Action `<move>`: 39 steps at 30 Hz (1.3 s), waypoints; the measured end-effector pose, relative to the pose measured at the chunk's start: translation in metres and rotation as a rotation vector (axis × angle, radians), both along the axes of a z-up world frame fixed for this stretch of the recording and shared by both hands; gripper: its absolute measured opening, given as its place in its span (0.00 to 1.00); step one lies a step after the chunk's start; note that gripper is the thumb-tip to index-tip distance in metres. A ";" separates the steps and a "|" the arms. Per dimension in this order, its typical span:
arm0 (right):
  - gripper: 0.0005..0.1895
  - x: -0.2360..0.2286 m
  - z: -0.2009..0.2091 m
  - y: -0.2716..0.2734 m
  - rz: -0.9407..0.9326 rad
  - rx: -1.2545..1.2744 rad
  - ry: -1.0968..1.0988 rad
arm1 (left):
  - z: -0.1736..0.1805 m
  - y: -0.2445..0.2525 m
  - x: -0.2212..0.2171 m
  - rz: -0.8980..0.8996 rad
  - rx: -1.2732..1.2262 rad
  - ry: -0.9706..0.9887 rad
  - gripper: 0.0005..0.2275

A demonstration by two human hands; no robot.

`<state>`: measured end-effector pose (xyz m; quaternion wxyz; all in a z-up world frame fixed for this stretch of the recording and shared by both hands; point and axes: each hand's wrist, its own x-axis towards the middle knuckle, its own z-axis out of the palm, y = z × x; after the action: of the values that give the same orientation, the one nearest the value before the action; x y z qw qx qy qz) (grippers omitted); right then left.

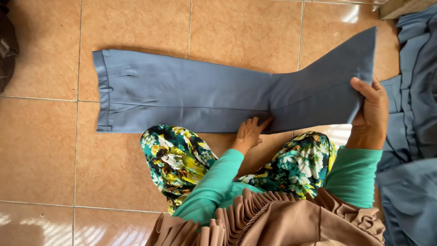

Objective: A person sitting on the floor is folding grey trousers and stacking them neatly.

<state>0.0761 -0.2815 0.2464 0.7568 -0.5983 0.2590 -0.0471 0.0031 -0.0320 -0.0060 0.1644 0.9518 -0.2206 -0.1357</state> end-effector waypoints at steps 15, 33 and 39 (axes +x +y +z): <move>0.31 -0.001 -0.149 0.231 0.602 -0.024 0.031 | 0.000 0.159 0.053 1.240 -1.461 0.888 0.40; 0.25 -0.030 -0.297 0.076 0.246 -0.787 0.273 | -0.107 0.197 0.038 1.074 -0.351 0.074 0.26; 0.23 -0.028 -0.315 0.065 0.227 -0.795 0.278 | -0.125 0.186 0.044 1.114 -0.224 -0.113 0.15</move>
<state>0.0477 -0.2166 -0.0684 0.4260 -0.8684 0.2529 0.0214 0.0475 0.1544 -0.1312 0.2992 0.9068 0.2932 0.0467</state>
